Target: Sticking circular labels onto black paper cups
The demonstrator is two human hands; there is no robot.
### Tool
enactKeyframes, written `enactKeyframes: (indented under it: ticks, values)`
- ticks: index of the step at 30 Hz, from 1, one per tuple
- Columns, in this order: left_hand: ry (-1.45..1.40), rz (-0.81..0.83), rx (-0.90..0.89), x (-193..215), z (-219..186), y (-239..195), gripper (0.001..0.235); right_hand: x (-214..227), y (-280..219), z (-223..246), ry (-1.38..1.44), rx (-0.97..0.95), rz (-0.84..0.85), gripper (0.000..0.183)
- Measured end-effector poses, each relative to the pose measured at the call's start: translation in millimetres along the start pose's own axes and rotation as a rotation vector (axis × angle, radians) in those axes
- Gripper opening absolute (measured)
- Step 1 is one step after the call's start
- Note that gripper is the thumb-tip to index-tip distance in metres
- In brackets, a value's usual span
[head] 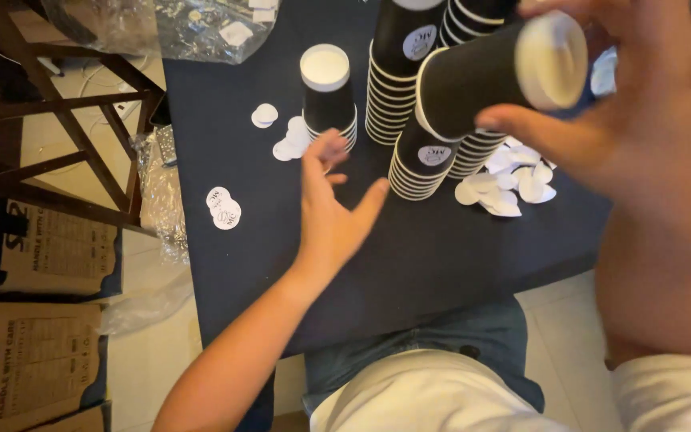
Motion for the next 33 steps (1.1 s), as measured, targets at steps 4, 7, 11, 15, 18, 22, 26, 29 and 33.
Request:
enactKeyframes:
  ticks: [4, 7, 11, 15, 18, 22, 26, 29, 33]
  values:
    - [0.203, -0.143, -0.034, 8, 27, 30, 0.091, -15, 53, 5, -0.2, 0.122, 0.286, 0.067]
    - [0.325, -0.158, -0.017, 6, 59, 47, 0.106, -41, 63, 8, -0.242, 0.173, 0.475, 0.07]
    - [0.366, -0.146, -0.014, -3, 95, 55, 0.116, -65, 51, 11, -0.361, 0.189, 0.615, 0.057]
    - [0.35, -0.138, -0.026, -3, 98, 56, 0.096, -67, 45, 15, -0.355, 0.284, 0.529, 0.058]
    - [0.311, -0.173, -0.077, 2, 72, 50, 0.083, -61, 50, 34, -0.24, 0.359, 0.405, 0.055]
    - [0.194, -0.183, -0.12, 9, 10, 35, 0.083, -52, 57, 66, -0.003, 0.326, 0.274, 0.054]
    - [0.165, -0.175, -0.315, 6, 6, 17, 0.084, -53, 62, 68, 0.055, 0.306, 0.291, 0.065]
    - [0.129, -0.115, -0.46, 7, 13, 10, 0.085, -54, 63, 66, 0.174, 0.287, 0.353, 0.081]
    - [-0.07, -0.004, -0.384, 3, 21, 9, 0.092, -62, 64, 60, 0.253, 0.2, 0.577, 0.074]
Point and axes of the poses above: each hand's wrist, its own y-axis towards the middle knuckle, its own x-axis out of the back of the hand, z = x × y, the point moved 2 cm from there along y, towards the middle knuckle, and after that the axes turned 8 degrees about -x, right-handed, at the moved point
